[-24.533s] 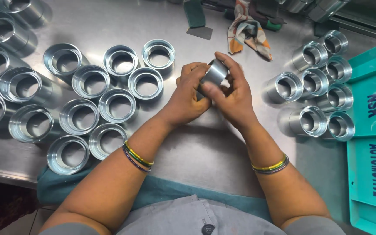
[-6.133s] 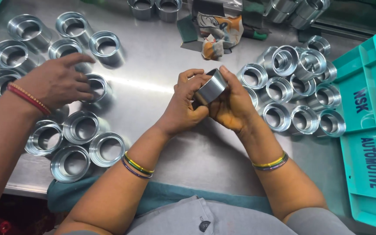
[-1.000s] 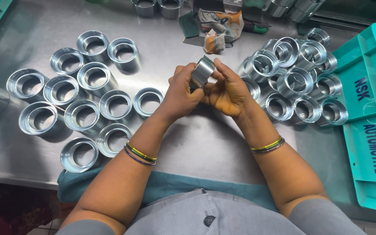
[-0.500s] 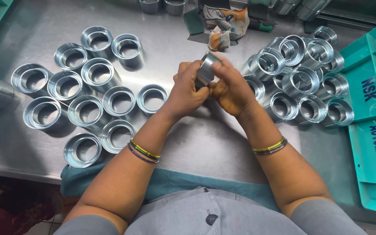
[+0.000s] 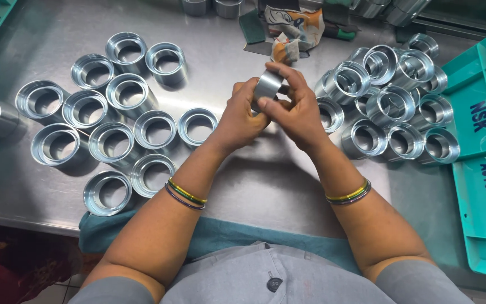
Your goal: Sort and inspect cylindrical metal fabrication parts on a workbench.
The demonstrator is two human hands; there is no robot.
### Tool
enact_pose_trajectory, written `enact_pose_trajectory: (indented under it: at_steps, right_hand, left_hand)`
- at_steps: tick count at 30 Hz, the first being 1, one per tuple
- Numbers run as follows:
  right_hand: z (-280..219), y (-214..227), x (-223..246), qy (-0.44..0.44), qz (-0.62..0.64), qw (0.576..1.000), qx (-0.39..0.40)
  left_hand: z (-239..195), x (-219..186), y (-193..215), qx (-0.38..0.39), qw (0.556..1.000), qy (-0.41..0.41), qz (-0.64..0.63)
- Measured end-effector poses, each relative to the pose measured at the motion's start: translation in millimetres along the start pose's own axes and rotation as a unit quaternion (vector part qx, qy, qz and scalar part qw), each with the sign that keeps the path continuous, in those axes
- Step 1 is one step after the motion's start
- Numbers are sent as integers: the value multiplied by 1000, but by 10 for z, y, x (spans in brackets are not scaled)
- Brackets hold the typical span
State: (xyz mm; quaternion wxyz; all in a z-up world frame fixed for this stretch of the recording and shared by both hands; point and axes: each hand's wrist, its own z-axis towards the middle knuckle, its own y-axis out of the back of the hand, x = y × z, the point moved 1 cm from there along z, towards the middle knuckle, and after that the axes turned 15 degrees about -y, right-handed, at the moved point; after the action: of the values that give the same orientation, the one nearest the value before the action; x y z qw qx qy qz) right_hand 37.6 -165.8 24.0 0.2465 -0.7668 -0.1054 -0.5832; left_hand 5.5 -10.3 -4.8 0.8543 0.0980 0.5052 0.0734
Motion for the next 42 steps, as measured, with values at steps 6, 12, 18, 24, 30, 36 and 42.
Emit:
enact_pose_trajectory:
  at_steps: [6,12,18,24,30,36,42]
  right_hand:
    - [124,282,-100,-163,204,965,29]
    - [156,241,-131,-216,218,951,44]
    - [99,173,-68,-216,191,957,24]
    - [72,119,-59,-181,170,968,-17]
    - [18,19,4,-115,135,984,33]
    - [83,88,-66,-162,122,979,-2]
    - [421,384,23,19,-166,979,-121]
  left_hand:
    - [-26,-121,-87,30,998,-40,25]
    - [0,-102,-45,12,999,-39,-21]
    - [13,-164,-42,21,983,-11,-183]
    - [22,-69,-35,-6,976,64,-207]
    - [10,7,-65,-74,956,59,-279]
    - [16,-54,-39,-115,922,115,-351]
    - [17,-11,-66,-104,973,97,-183]
